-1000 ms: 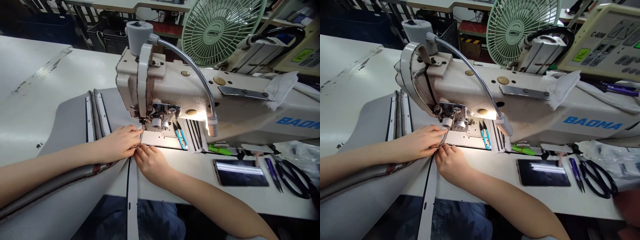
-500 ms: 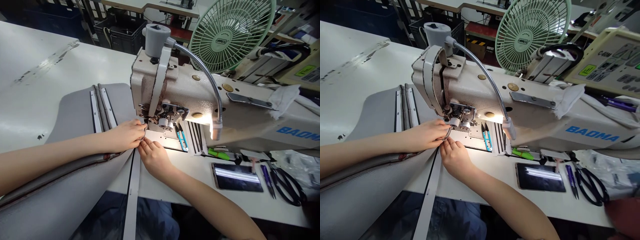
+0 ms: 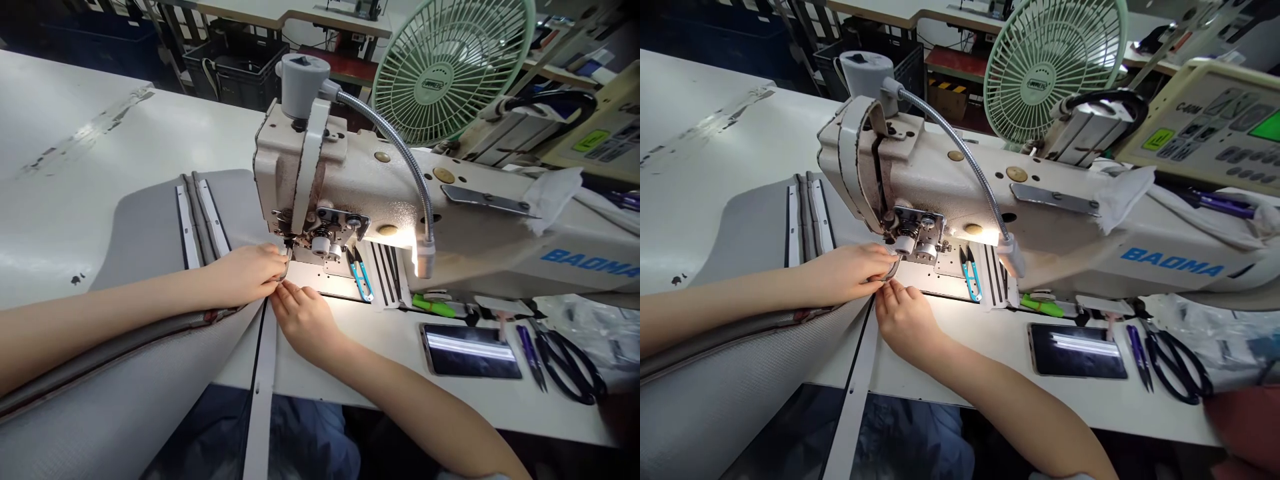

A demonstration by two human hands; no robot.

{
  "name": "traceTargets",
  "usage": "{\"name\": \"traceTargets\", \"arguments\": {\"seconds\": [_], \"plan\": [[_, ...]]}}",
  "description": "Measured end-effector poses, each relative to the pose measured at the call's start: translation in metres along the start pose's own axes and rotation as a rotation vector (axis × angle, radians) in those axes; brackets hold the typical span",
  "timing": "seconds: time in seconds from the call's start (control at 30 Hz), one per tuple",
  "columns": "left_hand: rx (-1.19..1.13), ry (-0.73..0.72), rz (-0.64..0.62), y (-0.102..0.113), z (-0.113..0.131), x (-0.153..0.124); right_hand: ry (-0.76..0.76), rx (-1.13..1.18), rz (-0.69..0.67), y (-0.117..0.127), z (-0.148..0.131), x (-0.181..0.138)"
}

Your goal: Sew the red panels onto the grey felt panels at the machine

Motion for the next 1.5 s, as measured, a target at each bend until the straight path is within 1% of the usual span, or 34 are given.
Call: {"name": "traceTargets", "arguments": {"seconds": [0.1, 0.17, 0.27, 0.33, 0.4, 0.5, 0.57, 0.73, 0.83, 1.03, 1.2, 1.27, 1.33, 1.4, 1.43, 1.5], "plan": [[0.037, 0.054, -0.025, 0.002, -0.002, 0.008, -0.056, 0.032, -0.090, -0.008, 0.009, 0.002], [0.059, 0.105, -0.033, 0.004, -0.003, 0.012, -0.098, 0.046, -0.127, -0.010, 0.014, 0.004], [0.112, 0.158, -0.013, 0.009, -0.002, 0.011, -0.161, 0.092, -0.157, -0.006, 0.015, 0.007], [0.179, 0.144, -0.021, 0.016, -0.001, 0.009, -0.198, 0.169, -0.198, 0.000, 0.011, 0.010], [0.215, 0.110, -0.104, 0.023, 0.000, 0.007, -0.219, 0.226, -0.226, 0.006, 0.006, 0.014], [0.186, 0.102, -0.310, 0.027, 0.002, 0.009, -0.249, 0.225, -0.235, 0.012, 0.002, 0.018], [0.188, 0.115, -0.363, 0.026, 0.004, 0.011, -0.249, 0.227, -0.240, 0.014, 0.000, 0.017], [0.270, 0.120, -0.296, 0.013, 0.011, 0.012, -0.155, 0.207, -0.175, 0.014, -0.012, 0.006], [0.270, 0.156, -0.286, 0.008, 0.013, 0.012, -0.145, 0.199, -0.169, 0.009, -0.014, 0.003], [0.248, 0.200, -0.219, 0.003, 0.007, 0.022, -0.182, 0.217, -0.181, 0.001, -0.001, 0.009], [0.191, 0.266, -0.176, 0.001, -0.001, 0.025, -0.223, 0.226, -0.210, 0.001, 0.010, 0.012], [0.175, 0.260, -0.172, 0.003, -0.001, 0.024, -0.240, 0.258, -0.233, 0.004, 0.009, 0.013], [0.182, 0.209, -0.172, 0.008, 0.001, 0.024, -0.221, 0.370, -0.257, 0.009, 0.003, 0.016], [0.193, 0.178, -0.203, 0.013, 0.003, 0.025, -0.195, 0.483, -0.266, 0.012, -0.006, 0.021], [0.193, 0.191, -0.236, 0.014, 0.004, 0.026, -0.194, 0.506, -0.263, 0.013, -0.009, 0.024], [0.182, 0.262, -0.294, 0.014, 0.004, 0.027, -0.222, 0.490, -0.259, 0.013, -0.011, 0.030]]}}
Point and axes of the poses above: each hand's wrist, its own x-axis towards the middle knuckle, its own y-axis out of the back of the hand, z = x × y, the point moved 3 cm from there along x, towards the middle knuckle, and after that the axes turned 10 degrees about z, right-handed, at the moved point
